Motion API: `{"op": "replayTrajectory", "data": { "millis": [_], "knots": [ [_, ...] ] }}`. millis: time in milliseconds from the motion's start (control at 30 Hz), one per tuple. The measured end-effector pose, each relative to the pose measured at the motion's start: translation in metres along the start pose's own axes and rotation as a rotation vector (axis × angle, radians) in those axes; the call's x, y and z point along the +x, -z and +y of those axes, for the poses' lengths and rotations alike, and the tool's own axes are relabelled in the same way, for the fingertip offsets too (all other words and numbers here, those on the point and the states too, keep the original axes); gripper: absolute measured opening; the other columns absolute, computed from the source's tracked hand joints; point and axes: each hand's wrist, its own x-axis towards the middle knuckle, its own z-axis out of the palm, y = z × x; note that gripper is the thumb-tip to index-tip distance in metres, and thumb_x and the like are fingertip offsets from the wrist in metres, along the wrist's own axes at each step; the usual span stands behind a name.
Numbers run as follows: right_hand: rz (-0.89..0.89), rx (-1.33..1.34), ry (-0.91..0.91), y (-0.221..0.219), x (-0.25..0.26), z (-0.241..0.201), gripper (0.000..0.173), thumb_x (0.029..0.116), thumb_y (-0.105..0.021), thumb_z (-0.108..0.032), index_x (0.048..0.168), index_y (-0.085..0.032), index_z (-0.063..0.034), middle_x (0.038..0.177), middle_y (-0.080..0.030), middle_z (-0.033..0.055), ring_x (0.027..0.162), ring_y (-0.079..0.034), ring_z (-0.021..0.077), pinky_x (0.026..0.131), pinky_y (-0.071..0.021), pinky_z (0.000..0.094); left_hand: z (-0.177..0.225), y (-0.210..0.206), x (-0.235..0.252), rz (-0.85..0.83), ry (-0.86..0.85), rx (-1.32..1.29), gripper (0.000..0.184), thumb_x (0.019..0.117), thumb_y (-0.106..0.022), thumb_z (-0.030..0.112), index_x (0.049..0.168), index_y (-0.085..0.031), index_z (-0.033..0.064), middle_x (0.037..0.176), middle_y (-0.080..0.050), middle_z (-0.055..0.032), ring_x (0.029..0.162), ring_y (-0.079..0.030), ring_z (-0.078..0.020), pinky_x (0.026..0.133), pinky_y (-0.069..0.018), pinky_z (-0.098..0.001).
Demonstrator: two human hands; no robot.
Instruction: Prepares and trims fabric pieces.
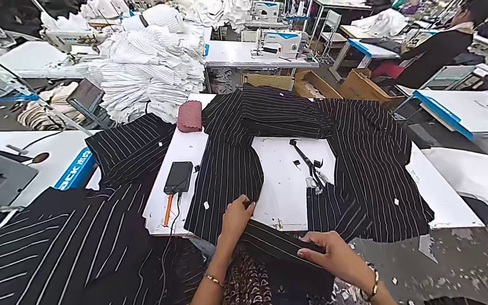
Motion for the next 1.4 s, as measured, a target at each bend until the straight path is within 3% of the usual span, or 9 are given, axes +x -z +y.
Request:
{"op": "replayTrajectory", "data": {
  "millis": [100,333,500,633,800,867,967,1200,1400],
  "knots": [
    [0.035,0.220,0.046,0.024,0.004,0.001,0.025,0.0874,-0.079,-0.035,0.092,-0.075,-0.0100,0.072,-0.068,-0.0093,0.063,-0.057,-0.0064,0.060,-0.0462,0.0155,-0.013,0.042,-0.024,0.192,-0.216,-0.181,0.033,0.1015,-0.062,0.033,0.101,-0.070,0.0004,0.064,-0.056,-0.0038,0.059,-0.053,-0.0159,0.063,-0.0476,-0.0396],
    [-0.171,0.434,0.118,0.068,0.037,0.004,0.014,0.0818,-0.084,-0.025,0.088,-0.075,-0.0164,0.068,-0.066,-0.0158,0.059,-0.056,-0.0088,0.054,-0.0440,0.0114,-0.057,0.112,-0.081,0.671,-0.264,-0.121,0.041,0.1016,-0.055,0.035,0.088,-0.072,0.0002,0.061,-0.057,-0.0013,0.052,-0.051,-0.0072,0.053,-0.0454,-0.0316],
    [-0.355,0.427,0.183,0.116,0.064,0.011,0.013,0.0849,-0.083,-0.029,0.088,-0.075,-0.0182,0.067,-0.066,-0.0148,0.058,-0.057,-0.0079,0.053,-0.0445,0.0118,-0.101,0.169,-0.097,0.869,-0.020,-0.072,0.039,0.1048,-0.053,0.025,0.109,-0.071,-0.0094,0.094,-0.071,-0.0259,0.077,-0.066,-0.0329,0.075,-0.0498,-0.0587],
    [-0.382,0.347,0.241,0.173,0.082,0.018,0.021,0.0855,-0.081,-0.036,0.077,-0.070,-0.0202,0.059,-0.056,-0.0166,0.051,-0.046,-0.0096,0.046,-0.0333,0.0109,-0.117,0.217,-0.089,0.979,0.057,-0.076,0.047,0.1062,-0.049,0.029,0.111,-0.066,-0.0141,0.096,-0.068,-0.0274,0.080,-0.062,-0.0264,0.080,-0.0497,-0.0509],
    [-0.285,0.324,0.279,0.211,0.125,0.041,0.020,0.0859,-0.080,-0.035,0.074,-0.071,-0.0216,0.061,-0.060,-0.0185,0.052,-0.049,-0.0126,0.047,-0.0368,0.0080,-0.137,0.283,-0.042,1.118,0.365,-0.003,0.053,0.1072,-0.041,0.035,0.125,-0.064,-0.0088,0.124,-0.065,-0.0276,0.119,-0.062,-0.0286,0.108,-0.0416,-0.0431],
    [-0.160,0.318,0.194,0.194,0.153,0.053,0.016,0.0842,-0.080,-0.029,0.075,-0.071,-0.0181,0.065,-0.062,-0.0171,0.059,-0.054,-0.0104,0.055,-0.0429,0.0113,-0.147,0.289,-0.005,1.101,0.487,0.093,0.053,0.1078,-0.037,0.034,0.133,-0.062,-0.0057,0.136,-0.059,-0.0316,0.134,-0.053,-0.0434,0.114,-0.0351,-0.0569],
    [0.114,0.381,-0.035,0.147,0.200,0.073,0.010,0.0855,-0.080,-0.019,0.084,-0.073,-0.0110,0.071,-0.068,-0.0104,0.064,-0.060,-0.0052,0.063,-0.0500,0.0174,-0.130,0.269,0.056,1.086,0.341,0.168,0.046,0.1040,-0.048,0.023,0.139,-0.056,-0.0061,0.136,-0.050,-0.0434,0.129,-0.043,-0.0665,0.099,-0.0296,-0.0842],
    [0.627,0.670,-0.210,0.069,0.237,0.095,0.011,0.0888,-0.075,-0.010,0.096,-0.073,-0.0017,0.080,-0.074,-0.0022,0.073,-0.069,-0.0008,0.073,-0.0581,0.0193,0.036,0.161,0.251,0.448,-0.307,0.313,0.034,0.1032,-0.055,0.016,0.132,-0.066,0.0017,0.140,-0.061,-0.0210,0.134,-0.055,-0.0393,0.112,-0.0393,-0.0600],
    [0.702,0.649,-0.200,0.064,0.237,0.086,0.004,0.0895,-0.072,-0.004,0.090,-0.072,-0.0002,0.080,-0.073,-0.0047,0.074,-0.066,-0.0064,0.075,-0.0554,0.0149,0.107,0.149,0.338,0.174,-0.246,0.389,0.039,0.0985,-0.058,0.004,0.137,-0.062,0.0013,0.140,-0.058,-0.0231,0.133,-0.052,-0.0407,0.110,-0.0389,-0.0565]
  ]
}}
